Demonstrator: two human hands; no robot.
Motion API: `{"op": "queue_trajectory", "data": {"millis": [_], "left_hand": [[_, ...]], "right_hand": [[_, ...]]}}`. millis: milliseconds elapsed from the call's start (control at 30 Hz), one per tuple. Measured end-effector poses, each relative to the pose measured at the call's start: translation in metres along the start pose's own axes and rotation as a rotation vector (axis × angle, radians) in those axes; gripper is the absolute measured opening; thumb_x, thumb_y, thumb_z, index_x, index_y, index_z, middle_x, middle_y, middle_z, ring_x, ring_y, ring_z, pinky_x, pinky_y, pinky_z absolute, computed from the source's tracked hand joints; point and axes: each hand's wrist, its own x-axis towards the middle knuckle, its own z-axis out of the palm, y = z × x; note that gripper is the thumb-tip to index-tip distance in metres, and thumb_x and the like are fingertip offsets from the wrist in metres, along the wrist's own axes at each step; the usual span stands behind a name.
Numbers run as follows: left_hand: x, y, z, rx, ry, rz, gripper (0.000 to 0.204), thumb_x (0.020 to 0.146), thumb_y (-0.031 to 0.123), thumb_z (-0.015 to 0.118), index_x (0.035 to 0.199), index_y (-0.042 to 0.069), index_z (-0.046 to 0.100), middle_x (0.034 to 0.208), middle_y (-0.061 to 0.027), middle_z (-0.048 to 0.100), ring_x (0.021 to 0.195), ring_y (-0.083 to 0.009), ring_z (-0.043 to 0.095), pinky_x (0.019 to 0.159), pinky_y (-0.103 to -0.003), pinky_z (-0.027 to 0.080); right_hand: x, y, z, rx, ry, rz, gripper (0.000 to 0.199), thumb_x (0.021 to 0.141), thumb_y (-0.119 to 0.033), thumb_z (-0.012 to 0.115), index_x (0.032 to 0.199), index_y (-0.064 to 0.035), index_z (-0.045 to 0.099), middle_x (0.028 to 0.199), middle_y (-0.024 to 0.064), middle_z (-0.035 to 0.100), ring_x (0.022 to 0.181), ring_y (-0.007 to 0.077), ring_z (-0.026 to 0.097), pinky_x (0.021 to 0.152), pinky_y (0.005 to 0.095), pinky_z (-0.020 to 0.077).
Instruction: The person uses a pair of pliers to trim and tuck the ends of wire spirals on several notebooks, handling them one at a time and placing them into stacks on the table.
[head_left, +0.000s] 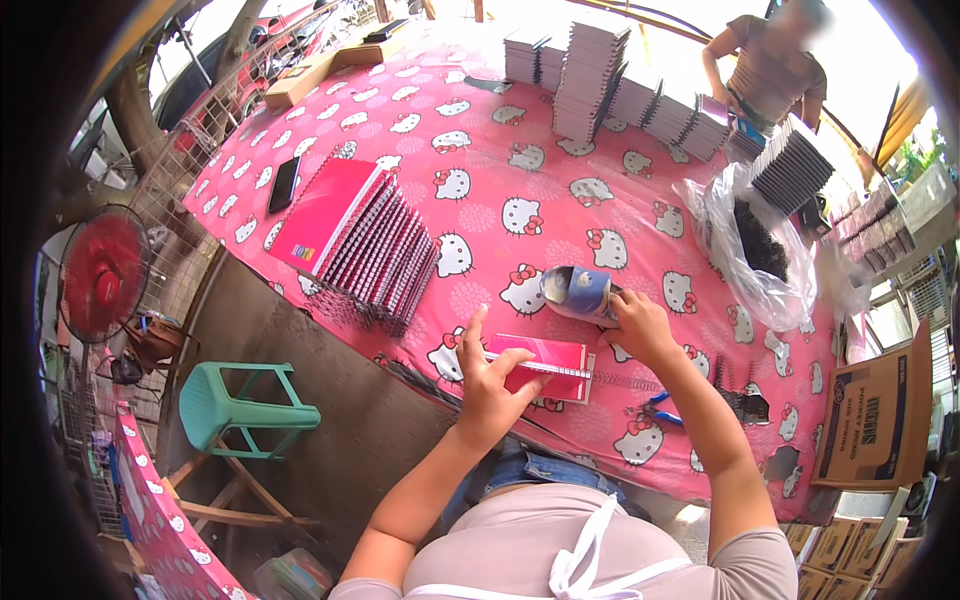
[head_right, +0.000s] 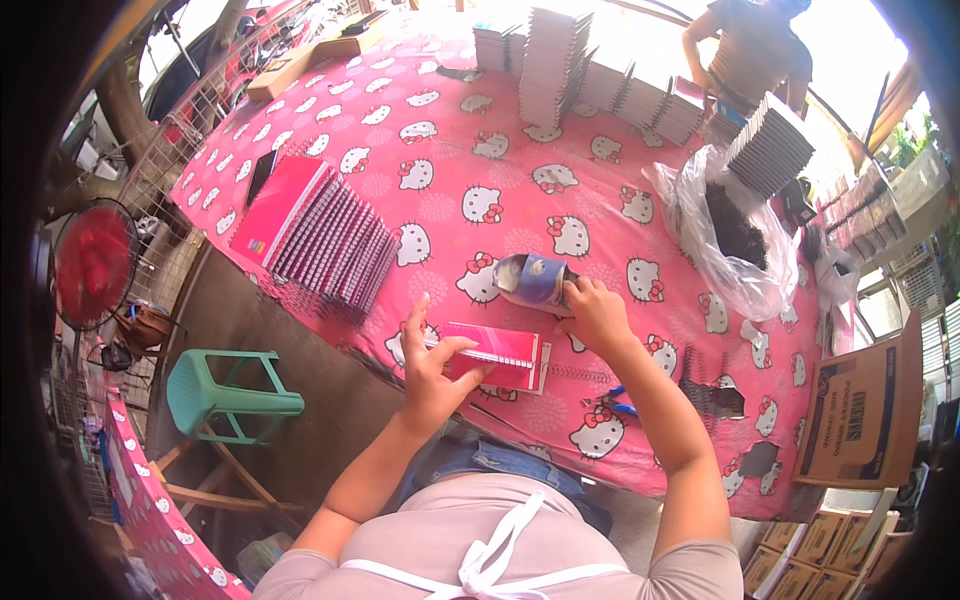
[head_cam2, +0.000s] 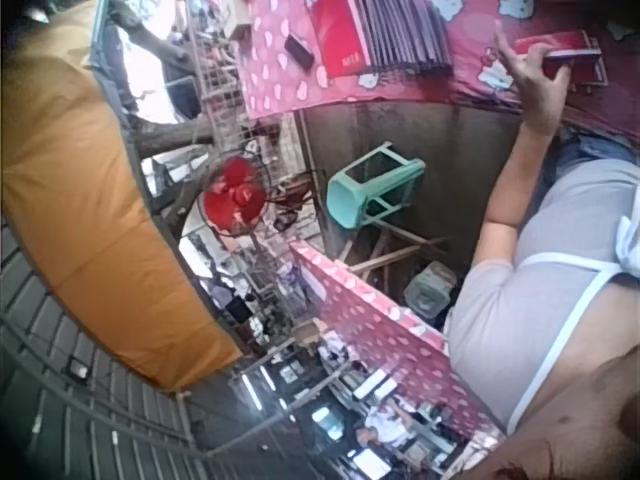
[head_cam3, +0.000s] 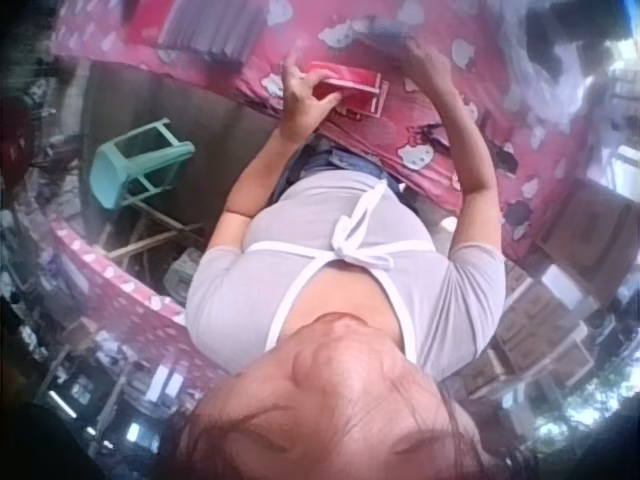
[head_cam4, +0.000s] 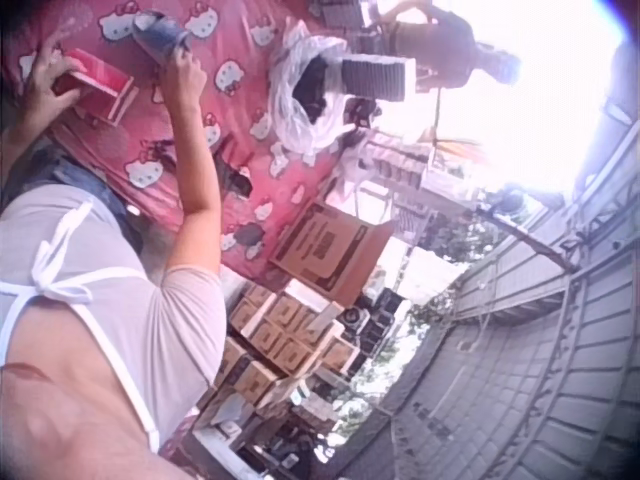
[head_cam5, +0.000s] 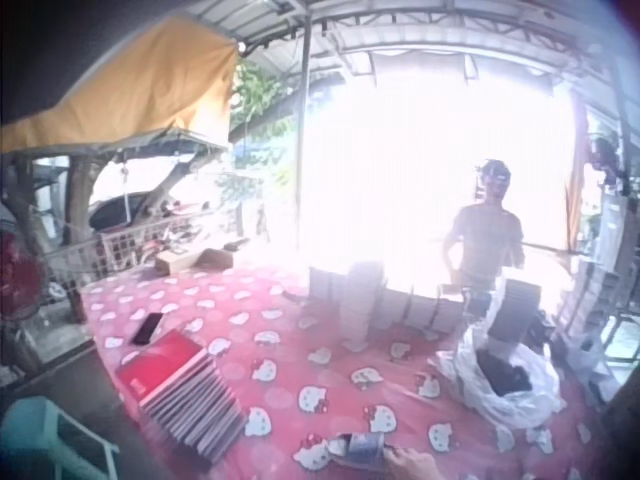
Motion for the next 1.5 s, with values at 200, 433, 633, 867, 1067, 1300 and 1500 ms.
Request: {"op": "queue_trajectory", "data": {"millis": [200, 433, 633, 867, 1067, 1300, 1500], "left_hand": [[0.0, -0.008, 0.008, -0.155, -0.048, -0.108, 0.032, 0.061, 0.015, 0.087, 0.085, 0.008, 0.067, 0.136, -0.0183, 0.04, 0.117, -0.0342, 0.049, 0.092, -0.043, 0.046], [0.007, -0.01, 0.008, -0.245, -0.163, -0.155, 0.033, 0.06, 0.017, 0.087, 0.086, 0.007, 0.069, 0.13, -0.0161, 0.045, 0.111, -0.0314, 0.053, 0.091, -0.041, 0.047], [0.006, -0.019, -0.001, -0.275, -0.107, -0.125, 0.036, 0.074, 0.003, 0.077, 0.107, 0.006, 0.063, 0.12, -0.0124, 0.055, 0.108, -0.0229, 0.056, 0.089, -0.035, 0.048], [-0.018, -0.044, -0.014, -0.758, -0.074, -0.534, 0.03, 0.084, -0.008, 0.062, 0.112, 0.002, 0.064, 0.103, -0.0047, 0.066, 0.091, -0.011, 0.063, 0.081, -0.024, 0.051], [-0.022, -0.048, -0.02, -0.743, -0.065, -0.485, 0.022, 0.084, -0.007, 0.063, 0.103, 0.002, 0.069, 0.096, -0.0025, 0.069, 0.088, -0.0093, 0.063, 0.08, -0.024, 0.053], [-0.019, -0.048, -0.006, -0.767, -0.021, -0.427, 0.025, 0.083, -0.005, 0.066, 0.106, 0.004, 0.07, 0.089, -0.0019, 0.069, 0.075, -0.0062, 0.062, 0.067, -0.02, 0.051], [-0.016, -0.045, 0.001, -0.805, -0.058, -0.462, 0.025, 0.083, -0.01, 0.062, 0.103, 0.002, 0.07, 0.092, -0.0035, 0.069, 0.079, -0.0078, 0.061, 0.072, -0.023, 0.051]], "right_hand": [[0.005, -0.008, -0.043, 1.289, -0.037, 0.291, 0.037, 0.07, -0.009, 0.073, 0.104, -0.0019, 0.06, 0.089, 0.0147, 0.067, 0.081, 0.0254, 0.065, 0.077, 0.0384, 0.0524], [0.002, -0.014, -0.051, 1.399, -0.313, 0.289, 0.044, 0.067, 0.002, 0.073, 0.11, 0.0023, 0.062, 0.091, 0.007, 0.068, 0.083, 0.0117, 0.062, 0.076, 0.0319, 0.0524], [0.018, -0.019, -0.044, 1.063, -0.294, 0.187, 0.041, 0.066, -0.006, 0.075, 0.105, -0.0007, 0.064, 0.085, 0.0067, 0.069, 0.08, 0.0106, 0.062, 0.066, 0.0325, 0.052], [0.038, -0.052, -0.046, 0.905, -0.289, 0.048, 0.044, 0.065, -0.01, 0.078, 0.106, -0.0018, 0.064, 0.086, 0.009, 0.068, 0.082, 0.0128, 0.063, 0.077, 0.0314, 0.051], [0.035, -0.058, -0.039, 0.746, -0.263, 0.111, 0.037, 0.066, -0.009, 0.076, 0.1, -0.0024, 0.061, 0.093, 0.0137, 0.065, 0.082, 0.0201, 0.064, 0.073, 0.0342, 0.0502], [0.001, -0.018, -0.034, 0.17, 0.088, 0.153, 0.052, 0.071, -0.011, 0.072, 0.12, -0.0029, 0.056, 0.117, 0.0168, 0.06, 0.108, 0.0337, 0.057, 0.092, 0.0398, 0.0454], [0.028, -0.13, -0.075, 0.271, -0.554, -0.14, 0.046, 0.076, -0.035, 0.071, 0.106, -0.0019, 0.059, 0.102, 0.0167, 0.063, 0.098, 0.0344, 0.06, 0.084, 0.0419, 0.0483]]}}
